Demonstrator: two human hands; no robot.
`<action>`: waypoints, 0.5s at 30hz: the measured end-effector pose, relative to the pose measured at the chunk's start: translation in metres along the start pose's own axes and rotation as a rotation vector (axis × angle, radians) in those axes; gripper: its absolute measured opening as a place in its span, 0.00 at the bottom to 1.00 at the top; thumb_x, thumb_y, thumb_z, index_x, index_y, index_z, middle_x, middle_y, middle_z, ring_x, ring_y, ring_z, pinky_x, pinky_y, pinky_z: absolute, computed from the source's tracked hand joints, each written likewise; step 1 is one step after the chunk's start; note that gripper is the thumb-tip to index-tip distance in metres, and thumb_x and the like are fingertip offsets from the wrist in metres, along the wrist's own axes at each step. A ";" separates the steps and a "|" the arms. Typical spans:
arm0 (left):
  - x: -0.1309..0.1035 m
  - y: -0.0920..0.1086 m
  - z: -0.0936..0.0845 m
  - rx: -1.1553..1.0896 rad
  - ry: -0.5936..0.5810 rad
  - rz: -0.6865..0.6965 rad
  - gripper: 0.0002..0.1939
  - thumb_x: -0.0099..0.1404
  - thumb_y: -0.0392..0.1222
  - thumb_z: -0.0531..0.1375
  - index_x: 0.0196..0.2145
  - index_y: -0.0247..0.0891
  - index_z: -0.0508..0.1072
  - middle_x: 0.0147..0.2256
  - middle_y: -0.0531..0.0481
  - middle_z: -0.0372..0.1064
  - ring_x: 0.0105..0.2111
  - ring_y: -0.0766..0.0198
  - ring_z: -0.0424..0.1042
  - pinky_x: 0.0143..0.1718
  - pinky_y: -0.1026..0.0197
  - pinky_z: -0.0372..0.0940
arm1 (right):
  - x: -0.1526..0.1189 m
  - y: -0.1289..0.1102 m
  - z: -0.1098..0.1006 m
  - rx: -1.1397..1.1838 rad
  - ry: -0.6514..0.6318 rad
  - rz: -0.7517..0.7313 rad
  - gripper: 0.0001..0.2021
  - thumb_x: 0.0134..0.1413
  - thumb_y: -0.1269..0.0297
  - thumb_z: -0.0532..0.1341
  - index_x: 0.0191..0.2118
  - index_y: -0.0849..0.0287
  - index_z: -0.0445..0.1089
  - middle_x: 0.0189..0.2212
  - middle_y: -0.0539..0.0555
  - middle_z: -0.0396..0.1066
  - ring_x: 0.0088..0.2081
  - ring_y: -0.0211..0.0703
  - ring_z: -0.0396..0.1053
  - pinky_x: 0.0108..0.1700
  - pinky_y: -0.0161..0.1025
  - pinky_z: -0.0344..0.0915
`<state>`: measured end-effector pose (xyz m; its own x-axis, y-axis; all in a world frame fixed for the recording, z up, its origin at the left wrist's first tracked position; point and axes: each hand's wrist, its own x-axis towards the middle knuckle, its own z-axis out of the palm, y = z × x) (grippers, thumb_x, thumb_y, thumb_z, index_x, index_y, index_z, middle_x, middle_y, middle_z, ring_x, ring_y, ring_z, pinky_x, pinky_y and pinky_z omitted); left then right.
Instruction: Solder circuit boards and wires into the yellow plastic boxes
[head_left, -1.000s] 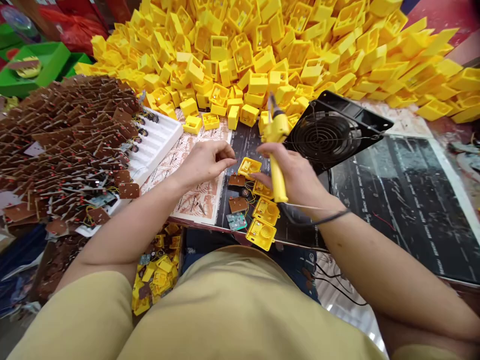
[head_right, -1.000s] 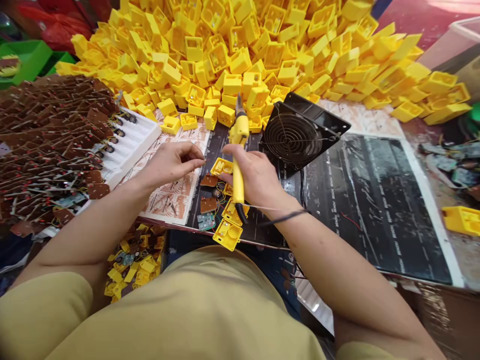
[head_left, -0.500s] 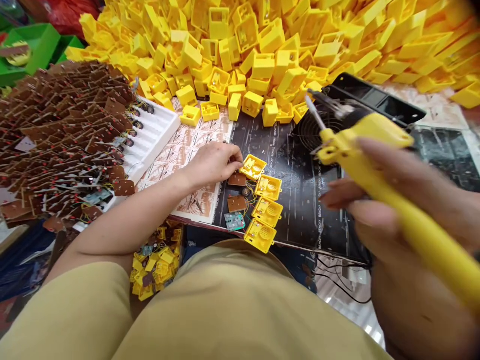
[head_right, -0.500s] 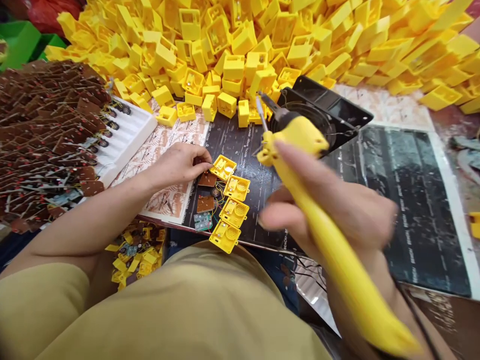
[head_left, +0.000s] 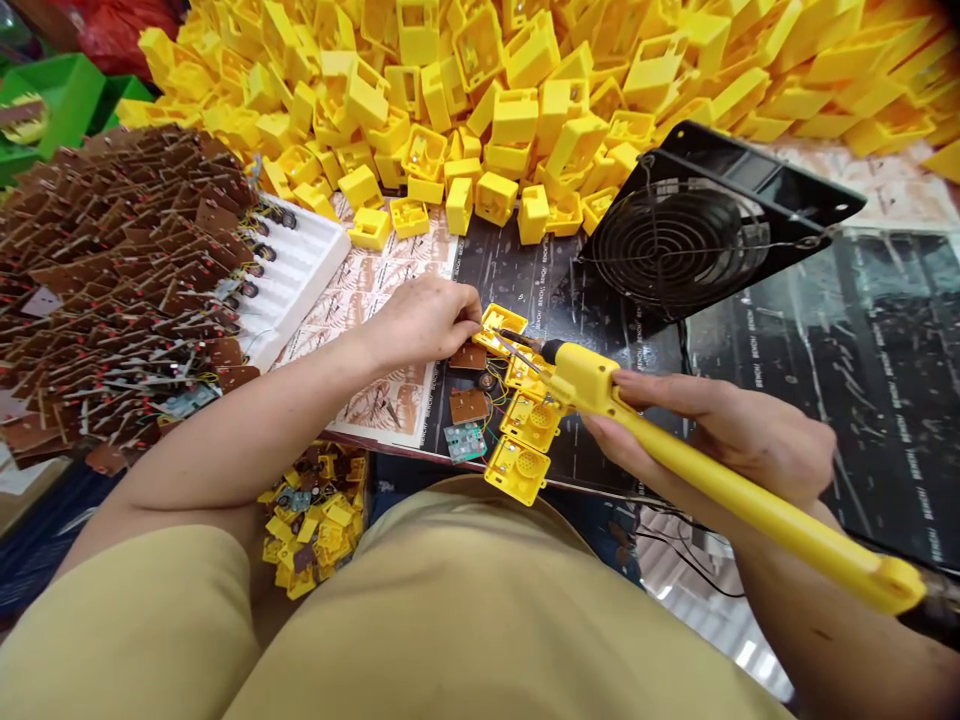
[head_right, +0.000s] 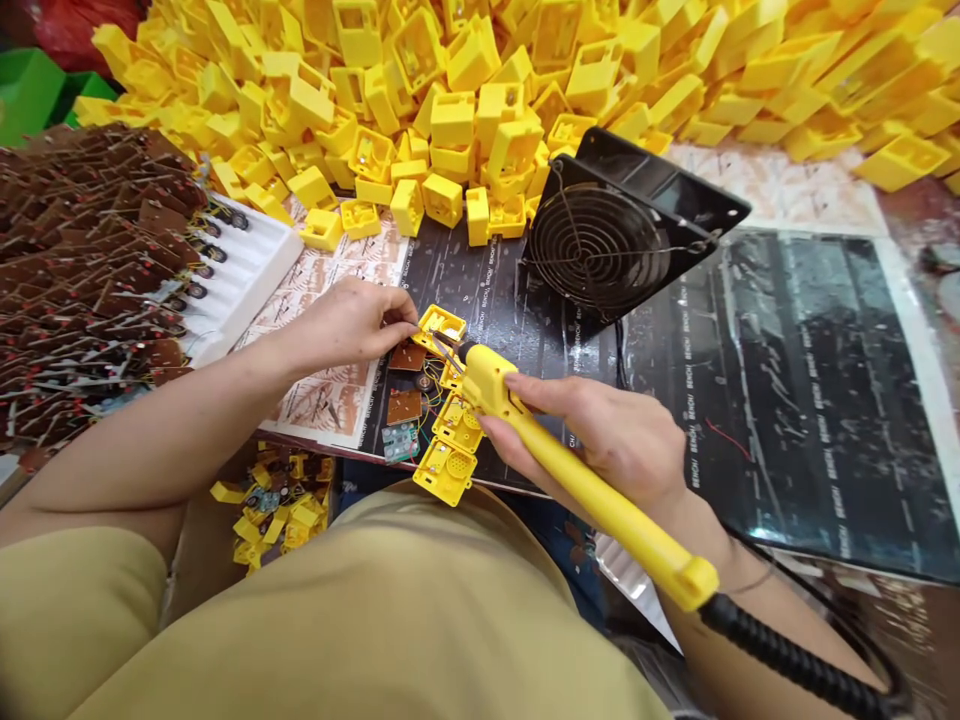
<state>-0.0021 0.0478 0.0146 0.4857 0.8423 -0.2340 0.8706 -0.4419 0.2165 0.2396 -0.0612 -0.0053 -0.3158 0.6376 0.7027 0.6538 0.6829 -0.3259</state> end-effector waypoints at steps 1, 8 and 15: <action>0.000 0.000 0.000 0.011 -0.002 0.003 0.13 0.65 0.39 0.58 0.43 0.35 0.79 0.35 0.45 0.78 0.37 0.58 0.76 0.40 0.58 0.65 | 0.001 0.000 0.001 0.024 -0.010 -0.013 0.12 0.52 0.66 0.70 0.43 0.53 0.71 0.31 0.48 0.78 0.26 0.40 0.76 0.22 0.35 0.71; 0.002 0.002 -0.002 0.077 -0.010 0.025 0.13 0.65 0.40 0.57 0.43 0.36 0.80 0.35 0.45 0.78 0.39 0.57 0.76 0.41 0.58 0.65 | 0.016 0.003 0.002 0.079 -0.121 -0.113 0.08 0.55 0.66 0.69 0.37 0.54 0.68 0.27 0.47 0.76 0.27 0.39 0.76 0.25 0.33 0.73; 0.001 0.006 -0.005 0.144 -0.027 0.029 0.14 0.66 0.39 0.56 0.42 0.36 0.80 0.35 0.45 0.78 0.40 0.56 0.77 0.43 0.57 0.66 | 0.020 0.007 -0.009 0.135 -0.153 -0.110 0.07 0.55 0.68 0.68 0.37 0.54 0.69 0.28 0.47 0.76 0.28 0.37 0.76 0.30 0.33 0.74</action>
<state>0.0031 0.0479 0.0206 0.5114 0.8206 -0.2552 0.8573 -0.5075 0.0859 0.2440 -0.0465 0.0125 -0.4870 0.5966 0.6379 0.5148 0.7861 -0.3421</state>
